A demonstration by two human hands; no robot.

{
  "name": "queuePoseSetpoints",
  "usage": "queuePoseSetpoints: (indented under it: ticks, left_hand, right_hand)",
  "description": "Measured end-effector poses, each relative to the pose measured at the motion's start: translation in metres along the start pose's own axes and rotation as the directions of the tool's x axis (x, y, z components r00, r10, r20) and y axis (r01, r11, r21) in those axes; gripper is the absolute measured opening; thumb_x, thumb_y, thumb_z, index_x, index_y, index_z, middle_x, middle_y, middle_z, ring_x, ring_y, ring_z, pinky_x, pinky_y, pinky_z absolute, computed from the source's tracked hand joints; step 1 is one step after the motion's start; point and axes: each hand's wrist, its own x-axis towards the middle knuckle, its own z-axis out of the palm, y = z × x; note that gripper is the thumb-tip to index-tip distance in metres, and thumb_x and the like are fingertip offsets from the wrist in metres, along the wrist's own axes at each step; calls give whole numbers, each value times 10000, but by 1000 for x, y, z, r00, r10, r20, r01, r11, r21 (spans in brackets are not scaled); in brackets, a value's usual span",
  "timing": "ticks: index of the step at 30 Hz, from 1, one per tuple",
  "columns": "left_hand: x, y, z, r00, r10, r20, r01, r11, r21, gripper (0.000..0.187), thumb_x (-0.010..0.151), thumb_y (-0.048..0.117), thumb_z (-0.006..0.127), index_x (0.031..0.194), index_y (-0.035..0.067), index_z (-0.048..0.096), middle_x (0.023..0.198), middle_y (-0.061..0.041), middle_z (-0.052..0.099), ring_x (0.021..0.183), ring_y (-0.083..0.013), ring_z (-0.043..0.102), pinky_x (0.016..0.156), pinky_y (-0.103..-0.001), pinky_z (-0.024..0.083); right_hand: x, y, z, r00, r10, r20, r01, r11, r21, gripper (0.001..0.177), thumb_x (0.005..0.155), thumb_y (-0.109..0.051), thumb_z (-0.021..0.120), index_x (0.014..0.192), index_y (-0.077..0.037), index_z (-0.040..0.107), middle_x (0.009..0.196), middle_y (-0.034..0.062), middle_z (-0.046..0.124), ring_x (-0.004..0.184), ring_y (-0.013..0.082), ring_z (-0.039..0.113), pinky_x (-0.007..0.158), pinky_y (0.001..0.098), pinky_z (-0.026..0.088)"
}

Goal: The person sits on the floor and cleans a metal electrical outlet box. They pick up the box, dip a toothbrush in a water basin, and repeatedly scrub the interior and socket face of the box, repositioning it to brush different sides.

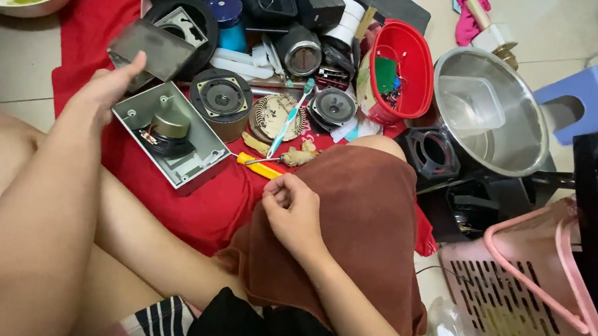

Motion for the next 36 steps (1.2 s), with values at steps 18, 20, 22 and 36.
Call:
queuePoseSetpoints:
  ticks: [18, 20, 22, 36]
  left_hand:
    - [-176, 51, 9, 948, 197, -250, -57, 877, 477, 692, 833, 397, 582, 1254, -101, 350, 1261, -339, 355, 1243, -428, 307, 1016, -516, 235]
    - [-187, 54, 11, 960, 167, -224, -38, 871, 490, 620, 834, 311, 559, 1245, -94, 334, 1215, -324, 398, 1207, -429, 353, 991, -522, 269]
    - [-189, 54, 14, 970, 145, -195, -29, 865, 501, 553, 835, 225, 536, 1236, -88, 318, 1169, -308, 442, 1171, -430, 399, 966, -528, 304]
    - [-215, 61, 18, 982, 182, -53, -116, 798, 592, 431, 777, 49, 441, 1130, -179, 346, 998, -349, 531, 993, -500, 518, 853, -553, 416]
  right_hand:
    - [-10, -25, 16, 958, -175, 229, 270, 821, -503, 37, 712, -147, 597, 744, -154, 581, 666, 33, 587, 641, 251, 604, 587, 357, 471]
    - [-8, -23, 20, 953, -124, 277, 259, 810, -526, 27, 727, -181, 585, 749, -169, 574, 673, 20, 595, 673, 251, 604, 614, 359, 471]
    - [-7, -23, 22, 945, -81, 316, 252, 796, -550, 34, 742, -216, 573, 754, -184, 568, 681, 8, 603, 706, 252, 604, 641, 361, 471]
    - [-11, -14, 13, 975, -218, 51, 222, 971, -85, 53, 714, -46, 581, 752, -76, 600, 575, 56, 588, 503, 132, 554, 459, 239, 453]
